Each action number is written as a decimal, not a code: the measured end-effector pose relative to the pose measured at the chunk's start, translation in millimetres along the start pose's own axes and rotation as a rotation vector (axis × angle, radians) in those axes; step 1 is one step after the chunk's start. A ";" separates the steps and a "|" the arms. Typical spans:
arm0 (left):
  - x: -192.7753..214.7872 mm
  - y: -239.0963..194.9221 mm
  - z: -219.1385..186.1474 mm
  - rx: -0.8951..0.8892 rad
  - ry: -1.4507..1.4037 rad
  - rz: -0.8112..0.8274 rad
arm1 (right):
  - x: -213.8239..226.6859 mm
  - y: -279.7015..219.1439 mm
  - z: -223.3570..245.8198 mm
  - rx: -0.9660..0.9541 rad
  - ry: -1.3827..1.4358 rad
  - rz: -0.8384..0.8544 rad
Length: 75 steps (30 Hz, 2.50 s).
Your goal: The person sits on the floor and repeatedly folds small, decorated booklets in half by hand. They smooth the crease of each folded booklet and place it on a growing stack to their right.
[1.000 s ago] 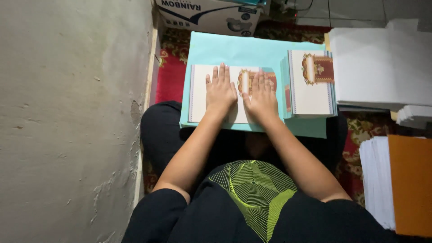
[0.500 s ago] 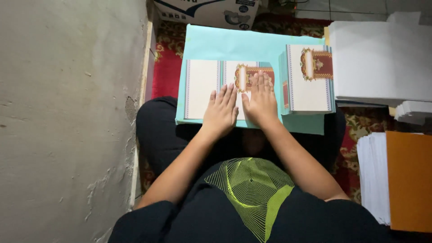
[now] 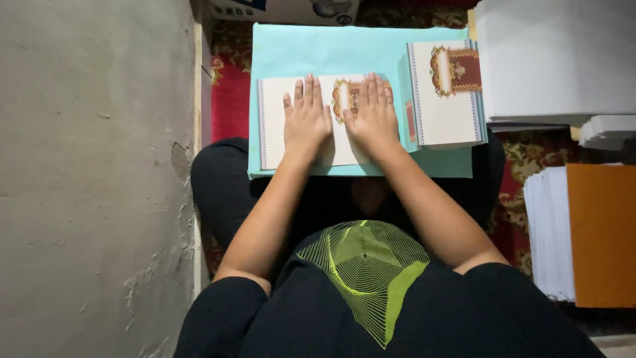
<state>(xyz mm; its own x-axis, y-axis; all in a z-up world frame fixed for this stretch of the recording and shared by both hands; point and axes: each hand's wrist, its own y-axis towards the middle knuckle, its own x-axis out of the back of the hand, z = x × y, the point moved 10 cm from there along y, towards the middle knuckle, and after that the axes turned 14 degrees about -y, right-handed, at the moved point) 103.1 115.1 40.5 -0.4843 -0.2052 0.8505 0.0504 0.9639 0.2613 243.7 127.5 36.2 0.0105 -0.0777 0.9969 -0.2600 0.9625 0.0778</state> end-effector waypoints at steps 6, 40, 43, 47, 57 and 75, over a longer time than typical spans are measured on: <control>0.6 -0.6 4.0 -0.082 0.014 -0.163 | 5.7 -27.4 7.6 -0.016 -0.023 0.058; 8.5 -37.9 -117.7 0.441 -1.727 0.432 | 217.6 -152.6 2.4 0.152 0.136 -0.678; 19.2 -41.7 -76.2 0.459 -1.865 0.208 | 216.7 -150.4 9.3 0.307 0.406 -0.602; 94.0 -44.6 -87.2 0.293 -1.590 0.335 | 194.1 -134.5 -28.9 -0.021 0.857 -0.400; 78.5 -62.0 -68.1 0.146 -1.203 0.353 | 121.0 -117.6 0.3 -0.065 1.468 0.073; 14.1 -76.9 -59.7 0.192 -2.081 0.291 | 57.4 -93.7 -11.7 -0.215 0.958 -0.112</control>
<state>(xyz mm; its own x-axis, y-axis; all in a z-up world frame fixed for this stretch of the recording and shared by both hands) 144.5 28.0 59.7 -0.5138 0.2326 -0.8258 0.2832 0.9546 0.0927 280.0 35.9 86.2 0.8264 -0.0194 0.5627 -0.0299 0.9965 0.0783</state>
